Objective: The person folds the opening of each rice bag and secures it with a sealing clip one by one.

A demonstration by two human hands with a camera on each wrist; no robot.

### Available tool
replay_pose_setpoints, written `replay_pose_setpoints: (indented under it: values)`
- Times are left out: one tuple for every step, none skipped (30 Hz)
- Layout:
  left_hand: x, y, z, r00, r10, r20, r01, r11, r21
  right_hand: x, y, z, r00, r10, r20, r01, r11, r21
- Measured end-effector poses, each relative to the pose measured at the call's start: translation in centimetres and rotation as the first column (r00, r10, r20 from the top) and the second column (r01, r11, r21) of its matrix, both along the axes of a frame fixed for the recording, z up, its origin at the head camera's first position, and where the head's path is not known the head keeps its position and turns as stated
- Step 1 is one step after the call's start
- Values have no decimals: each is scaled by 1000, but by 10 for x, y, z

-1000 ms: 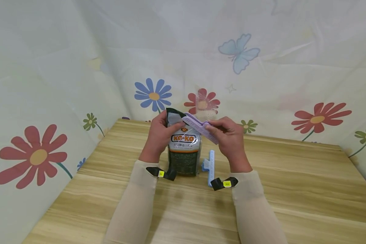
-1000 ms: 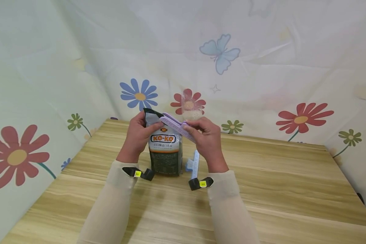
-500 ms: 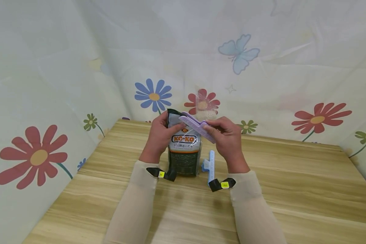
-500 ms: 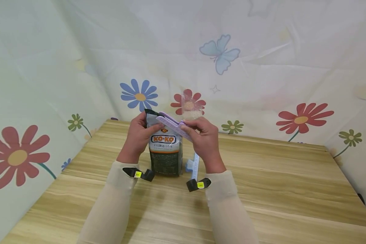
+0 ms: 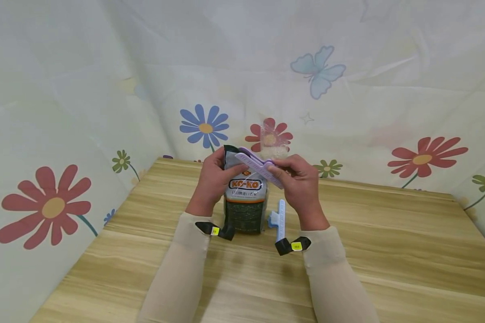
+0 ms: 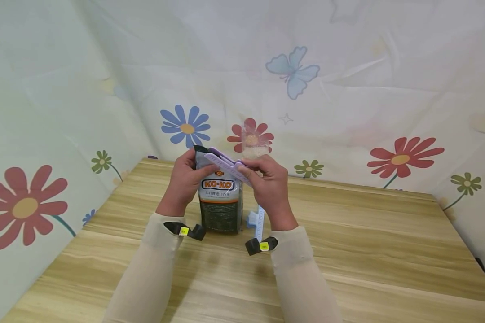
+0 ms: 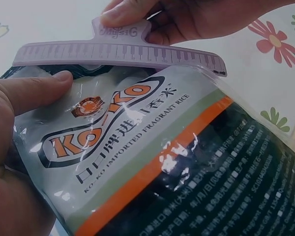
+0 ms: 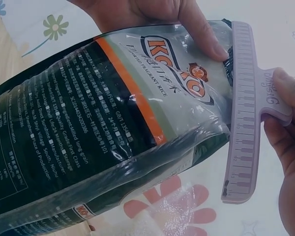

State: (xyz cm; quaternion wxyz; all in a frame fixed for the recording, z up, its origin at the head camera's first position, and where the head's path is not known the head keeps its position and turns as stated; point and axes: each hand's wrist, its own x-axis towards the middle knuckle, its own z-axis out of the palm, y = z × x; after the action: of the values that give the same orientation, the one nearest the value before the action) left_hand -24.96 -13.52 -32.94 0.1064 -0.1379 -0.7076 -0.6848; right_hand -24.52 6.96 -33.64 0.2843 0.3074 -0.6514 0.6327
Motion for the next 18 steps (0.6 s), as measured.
replay_pose_setpoints:
  values:
    - [0,0,0,1000,-4,0,4,1000,-2,1,0,0,1000,3,-4,-3,1000,-2]
    - [0,1,0,1000,-9,-1,9,1000,-7,1,-1,1,1000,6,-6,-6,1000,-6]
    - [-1,1,0,1000,-14,-2,14,1000,-10,1,-1,1,1000,10,-11,-10,1000,-7]
    - [-1,1,-1,1000,-19,-4,19,1000,-12,1,-1,1,1000,14,-14,-14,1000,-10]
    - [-1,1,-1,1000,-25,-7,25,1000,-15,1,-1,1,1000,17,-17,-17,1000,-11]
    - [-1,2,0,1000,-30,-10,29,999,-18,1,-1,2,1000,21,-20,-21,1000,-14]
    - [0,2,0,999,-34,-14,34,999,-20,1,-1,2,999,24,-24,-24,1000,-16]
    - [0,2,0,999,-33,-16,33,999,-20,1,-1,2,999,26,-28,-27,999,-18]
    - [0,2,0,999,-32,-16,32,999,-22,1,-2,2,999,28,-32,-28,999,-17]
    - [1,2,0,999,-30,-15,30,999,-24,1,-2,2,999,30,-35,-30,999,-20]
    - [1,2,1,999,-29,-14,29,999,-27,1,-2,1,999,30,-38,-31,999,-20]
    - [1,2,1,1000,-28,-13,28,999,-30,1,-3,1,999,31,-41,-31,999,-20]
    - [1,2,1,1000,-26,-13,26,999,-34,1,-3,2,999,31,-44,-32,999,-20]
    - [1,2,1,1000,-24,-11,24,999,-39,0,-3,1,998,31,-47,-32,999,-21]
    - [1,2,1,1000,-22,-11,22,999,-45,0,-3,1,998,31,-49,-32,999,-21]
    - [1,2,1,1000,-20,-11,19,999,-49,0,-3,1,998,31,-51,-32,999,-22]
    - [1,2,1,1000,-18,-11,18,998,-52,0,-3,1,998,32,-54,-33,999,-23]
    - [1,3,1,1000,-17,-13,16,998,-56,0,-4,1,998,32,-57,-33,999,-25]
